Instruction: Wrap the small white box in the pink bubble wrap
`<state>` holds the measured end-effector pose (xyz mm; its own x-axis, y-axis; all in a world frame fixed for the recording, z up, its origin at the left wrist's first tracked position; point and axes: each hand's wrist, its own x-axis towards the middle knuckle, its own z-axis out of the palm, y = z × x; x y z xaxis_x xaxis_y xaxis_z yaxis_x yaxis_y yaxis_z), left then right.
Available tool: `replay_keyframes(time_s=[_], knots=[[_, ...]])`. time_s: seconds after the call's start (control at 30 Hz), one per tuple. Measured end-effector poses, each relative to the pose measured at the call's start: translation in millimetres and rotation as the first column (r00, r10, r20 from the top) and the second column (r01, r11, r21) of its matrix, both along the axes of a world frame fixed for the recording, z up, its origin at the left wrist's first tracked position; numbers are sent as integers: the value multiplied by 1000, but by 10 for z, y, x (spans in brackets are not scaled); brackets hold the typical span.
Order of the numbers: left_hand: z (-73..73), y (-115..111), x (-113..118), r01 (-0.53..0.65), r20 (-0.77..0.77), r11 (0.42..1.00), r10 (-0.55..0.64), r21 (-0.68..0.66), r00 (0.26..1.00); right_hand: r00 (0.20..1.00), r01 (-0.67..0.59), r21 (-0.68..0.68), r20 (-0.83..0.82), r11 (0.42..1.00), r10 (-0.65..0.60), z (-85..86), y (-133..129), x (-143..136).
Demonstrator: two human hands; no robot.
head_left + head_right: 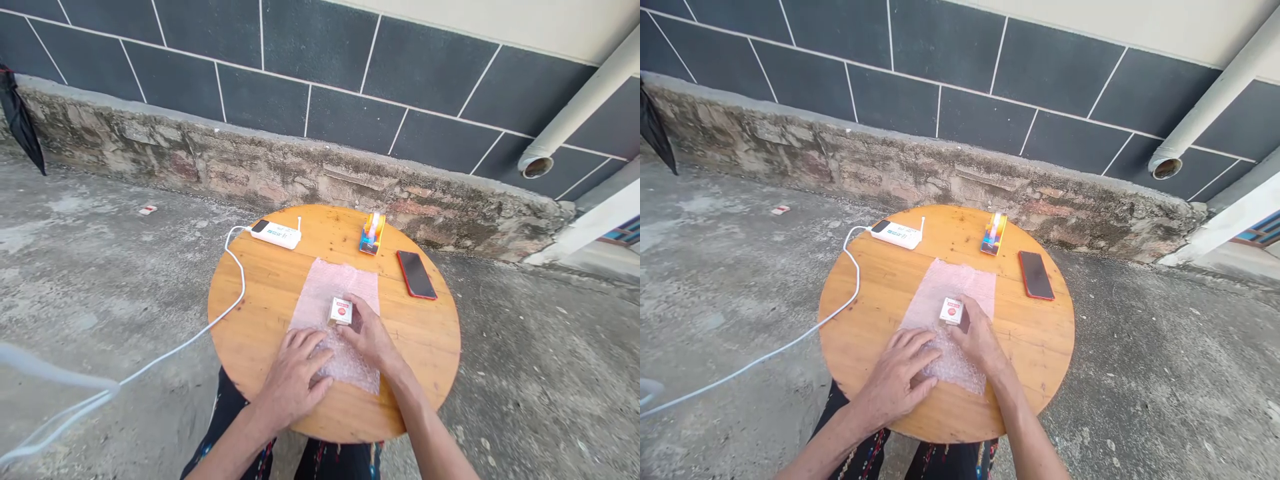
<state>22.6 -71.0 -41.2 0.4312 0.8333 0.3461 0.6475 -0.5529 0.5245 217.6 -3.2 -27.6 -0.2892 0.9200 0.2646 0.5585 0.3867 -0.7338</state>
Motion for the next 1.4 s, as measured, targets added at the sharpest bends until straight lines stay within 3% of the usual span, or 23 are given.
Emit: replay_keyframes(time_s=[0.13, 0.2, 0.27, 0.37, 0.47, 0.53, 0.67, 0.8, 0.97, 1.17, 1.27, 1.4], knots=[[1, -18, 1, -13, 14, 1000, 13, 7, 1000, 983, 43, 186, 168, 982, -74, 148, -392, 95], [0, -29, 1, -13, 21, 1000, 13, 14, 1000, 953, -36, 209, 302, 977, -30, 176, -642, 118], [-8, -38, 1, -17, 26, 1000, 16, 26, 1000, 909, -105, 203, 417, 974, 11, 135, -841, 97], [-31, -49, -1, -34, 26, 997, 33, 62, 999, 853, -125, 284, 520, 951, -44, -24, -962, 16], [-57, -54, 3, -40, 7, 993, 40, 112, 999, 836, -118, 388, 535, 914, -119, -147, -921, -41], [-66, -48, 15, -39, -14, 988, 41, 149, 999, 860, -79, 411, 489, 908, -147, -137, -882, -54], [-44, 16, 62, -83, 11, 969, 82, 233, 997, 929, -13, 367, 350, 930, -125, 53, -870, -57], [14, 100, 111, -86, 130, 951, 49, 297, 990, 962, -42, 264, 273, 964, -33, 233, -838, 3], [70, 89, 123, -85, 202, 945, 21, 315, 979, 981, 13, 201, 188, 980, -52, 325, -509, 183], [159, 27, 96, -94, 194, 955, 39, 282, 980, 985, -62, -83, 153, 995, 74, 327, -84, 175], [226, 68, 95, -85, 205, 971, 38, 225, 978, 978, -116, -123, 158, 986, 135, 317, -47, 125], [281, 196, 126, -107, 222, 993, 94, 46, 971, 980, -177, -168, 64, 970, 190, 314, -71, 116]])
